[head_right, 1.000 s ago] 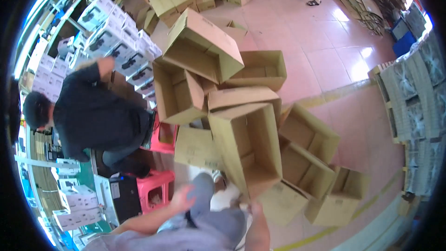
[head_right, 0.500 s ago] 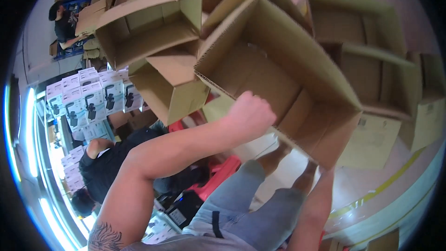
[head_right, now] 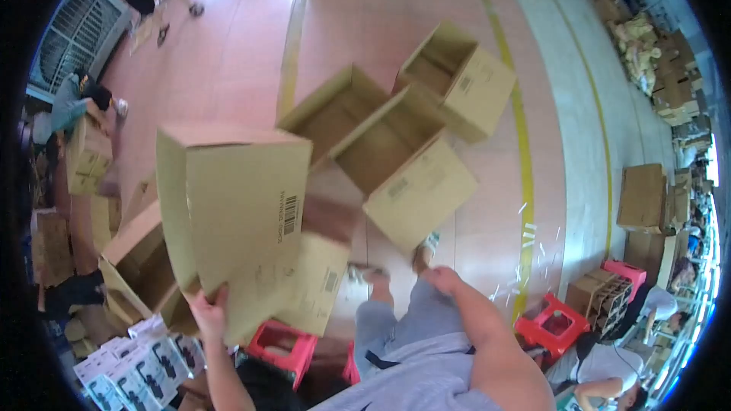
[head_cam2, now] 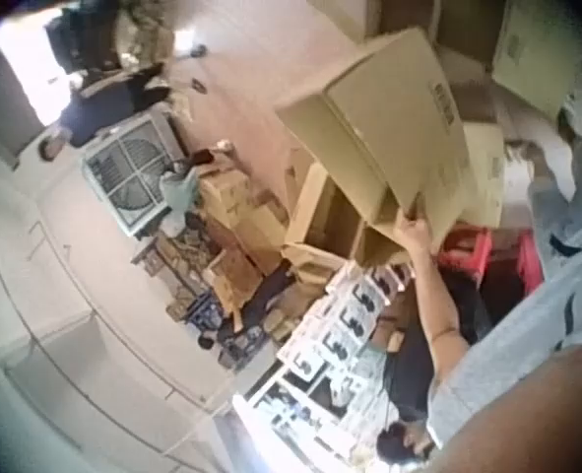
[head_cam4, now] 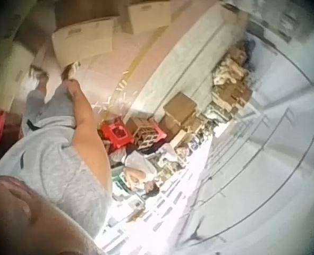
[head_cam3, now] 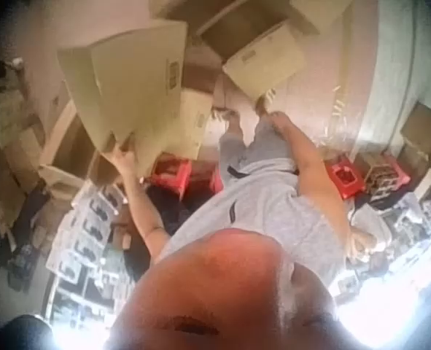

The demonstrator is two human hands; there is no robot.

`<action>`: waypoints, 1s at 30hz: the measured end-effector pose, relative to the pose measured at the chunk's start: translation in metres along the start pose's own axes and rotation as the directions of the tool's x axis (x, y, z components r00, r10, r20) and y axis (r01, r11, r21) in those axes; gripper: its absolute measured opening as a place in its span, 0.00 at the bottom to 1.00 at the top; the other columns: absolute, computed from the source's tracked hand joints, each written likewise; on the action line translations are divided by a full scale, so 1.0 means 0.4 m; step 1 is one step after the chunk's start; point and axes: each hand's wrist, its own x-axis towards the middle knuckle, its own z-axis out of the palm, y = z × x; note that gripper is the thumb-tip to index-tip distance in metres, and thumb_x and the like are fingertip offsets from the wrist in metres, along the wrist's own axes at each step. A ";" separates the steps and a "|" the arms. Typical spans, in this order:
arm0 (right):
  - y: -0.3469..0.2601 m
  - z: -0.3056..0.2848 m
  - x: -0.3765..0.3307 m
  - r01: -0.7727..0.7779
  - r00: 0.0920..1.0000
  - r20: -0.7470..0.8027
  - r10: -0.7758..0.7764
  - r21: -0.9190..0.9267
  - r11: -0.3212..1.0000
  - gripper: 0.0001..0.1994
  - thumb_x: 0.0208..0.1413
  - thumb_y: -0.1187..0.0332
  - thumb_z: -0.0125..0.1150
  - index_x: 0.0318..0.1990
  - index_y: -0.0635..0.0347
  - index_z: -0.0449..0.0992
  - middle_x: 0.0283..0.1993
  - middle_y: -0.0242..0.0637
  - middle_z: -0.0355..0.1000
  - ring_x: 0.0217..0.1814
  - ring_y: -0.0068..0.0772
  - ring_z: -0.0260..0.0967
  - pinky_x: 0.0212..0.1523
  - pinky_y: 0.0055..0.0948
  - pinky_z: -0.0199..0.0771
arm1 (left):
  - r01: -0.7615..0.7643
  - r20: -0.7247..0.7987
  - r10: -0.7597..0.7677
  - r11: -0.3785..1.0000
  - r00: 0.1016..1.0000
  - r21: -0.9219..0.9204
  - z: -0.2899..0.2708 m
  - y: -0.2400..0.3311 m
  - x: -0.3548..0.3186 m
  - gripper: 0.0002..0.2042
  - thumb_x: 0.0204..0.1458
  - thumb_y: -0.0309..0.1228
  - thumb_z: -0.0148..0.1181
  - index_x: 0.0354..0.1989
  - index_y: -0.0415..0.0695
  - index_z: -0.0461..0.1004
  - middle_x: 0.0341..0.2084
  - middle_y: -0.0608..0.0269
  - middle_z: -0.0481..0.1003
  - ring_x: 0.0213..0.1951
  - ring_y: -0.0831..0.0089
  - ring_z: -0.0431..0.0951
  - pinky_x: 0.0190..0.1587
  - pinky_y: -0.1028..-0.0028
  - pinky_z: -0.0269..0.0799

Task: The person packs boxed products into cardboard boxes, closes the flaps, and seals them with tape using a tape dispenser. The person then gathers, opens, and organizes empty cardboard boxes on the floor.

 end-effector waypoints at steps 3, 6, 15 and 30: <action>0.144 -0.140 -0.083 -0.025 0.992 -0.127 0.010 -0.117 0.993 0.30 0.46 0.45 0.62 0.48 0.62 0.77 0.42 0.48 0.77 0.42 0.44 0.76 0.49 0.36 0.74 | -0.059 -0.076 0.076 0.978 0.994 0.201 0.136 -0.014 -0.044 0.12 0.52 0.31 0.64 0.31 0.32 0.76 0.28 0.55 0.79 0.30 0.72 0.76 0.36 0.67 0.73; 0.277 -0.267 -0.083 -0.117 0.969 -0.241 0.049 -0.277 0.954 0.22 0.47 0.56 0.61 0.44 0.65 0.77 0.37 0.45 0.77 0.31 0.37 0.78 0.40 0.34 0.78 | 0.220 -0.097 -0.222 0.975 0.970 -0.038 0.275 -0.208 -0.113 0.12 0.54 0.31 0.62 0.35 0.32 0.76 0.29 0.57 0.79 0.30 0.68 0.76 0.35 0.68 0.73; 0.314 -0.554 0.036 -0.029 0.935 -0.353 -0.031 -0.162 0.986 0.25 0.48 0.48 0.58 0.42 0.61 0.77 0.41 0.51 0.75 0.47 0.54 0.72 0.49 0.45 0.72 | 0.419 -0.255 -0.633 0.712 0.731 -0.563 0.544 -0.246 -0.387 0.12 0.58 0.25 0.54 0.48 0.32 0.68 0.41 0.54 0.75 0.38 0.66 0.77 0.41 0.68 0.76; -0.485 -1.007 1.049 0.322 0.892 -0.077 -0.444 -0.582 0.747 0.59 0.36 0.36 0.66 0.70 0.62 0.44 0.74 0.50 0.39 0.76 0.46 0.34 0.72 0.48 0.38 | 0.877 -0.473 -0.862 0.361 0.184 -0.317 1.044 0.460 -0.910 0.20 0.58 0.32 0.55 0.55 0.32 0.66 0.45 0.55 0.75 0.42 0.68 0.76 0.46 0.69 0.72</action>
